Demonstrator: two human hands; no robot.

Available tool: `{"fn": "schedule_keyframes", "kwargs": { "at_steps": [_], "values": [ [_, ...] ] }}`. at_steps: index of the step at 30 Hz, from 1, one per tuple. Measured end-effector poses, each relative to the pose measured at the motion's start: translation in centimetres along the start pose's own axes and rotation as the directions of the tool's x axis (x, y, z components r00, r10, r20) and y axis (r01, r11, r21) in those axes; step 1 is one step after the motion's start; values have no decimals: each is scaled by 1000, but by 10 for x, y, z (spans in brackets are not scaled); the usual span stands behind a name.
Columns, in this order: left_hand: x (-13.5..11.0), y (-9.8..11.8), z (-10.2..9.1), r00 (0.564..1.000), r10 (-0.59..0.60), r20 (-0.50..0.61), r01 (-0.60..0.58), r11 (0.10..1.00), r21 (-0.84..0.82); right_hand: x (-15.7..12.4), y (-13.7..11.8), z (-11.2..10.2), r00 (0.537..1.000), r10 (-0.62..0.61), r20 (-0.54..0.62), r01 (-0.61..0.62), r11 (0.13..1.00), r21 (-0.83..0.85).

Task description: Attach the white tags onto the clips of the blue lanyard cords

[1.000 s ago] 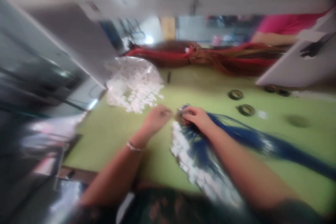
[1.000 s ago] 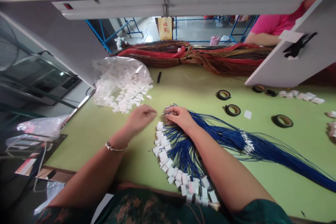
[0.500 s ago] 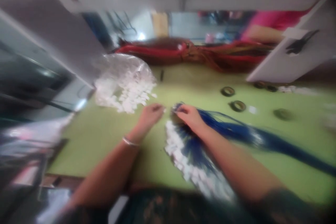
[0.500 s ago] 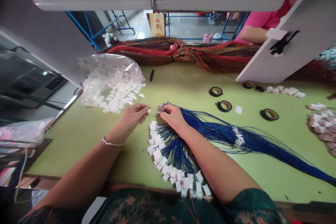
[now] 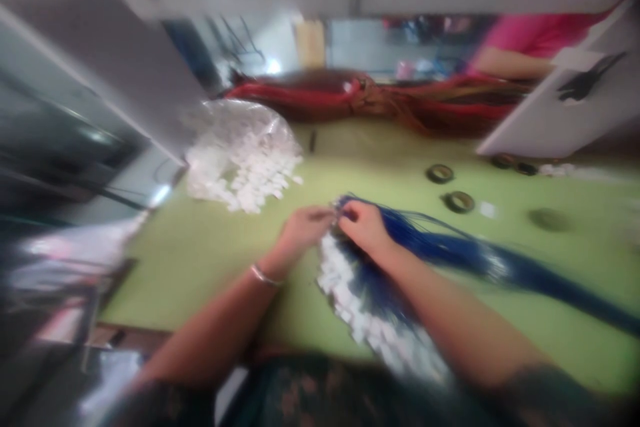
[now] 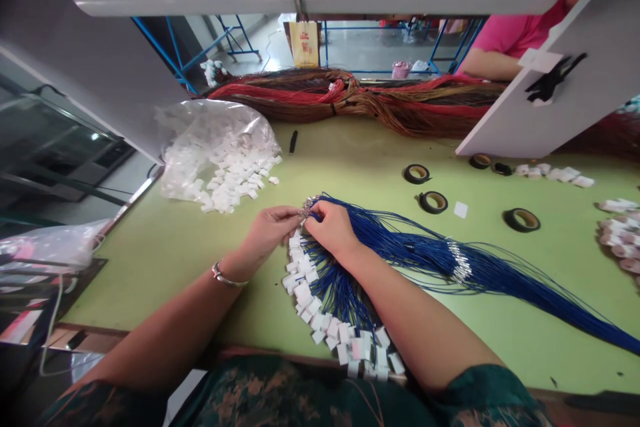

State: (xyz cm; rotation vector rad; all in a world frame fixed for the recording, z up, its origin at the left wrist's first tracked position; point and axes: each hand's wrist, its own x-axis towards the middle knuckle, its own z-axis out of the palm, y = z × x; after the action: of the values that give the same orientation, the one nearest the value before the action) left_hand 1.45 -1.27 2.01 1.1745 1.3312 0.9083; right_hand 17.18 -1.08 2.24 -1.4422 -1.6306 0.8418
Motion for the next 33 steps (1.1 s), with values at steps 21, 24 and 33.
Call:
{"fn": "schedule_keyframes", "kwargs": {
  "at_steps": [21, 24, 33],
  "values": [
    [11, -10, -7, 988, -82, 134, 117, 952, -282, 0, 1, -3, 998, -55, 14, 55, 998, -2],
    [10, -9, -7, 986, -74, 152, 113, 957, -266, -3, 1, -1, 996, -88, 17, 88, 996, -18],
    [10, -13, -6, 993, -69, 95, 85, 980, -178, -5, 1, 1, 992, -119, 44, 125, 976, -177]
  ]
}}
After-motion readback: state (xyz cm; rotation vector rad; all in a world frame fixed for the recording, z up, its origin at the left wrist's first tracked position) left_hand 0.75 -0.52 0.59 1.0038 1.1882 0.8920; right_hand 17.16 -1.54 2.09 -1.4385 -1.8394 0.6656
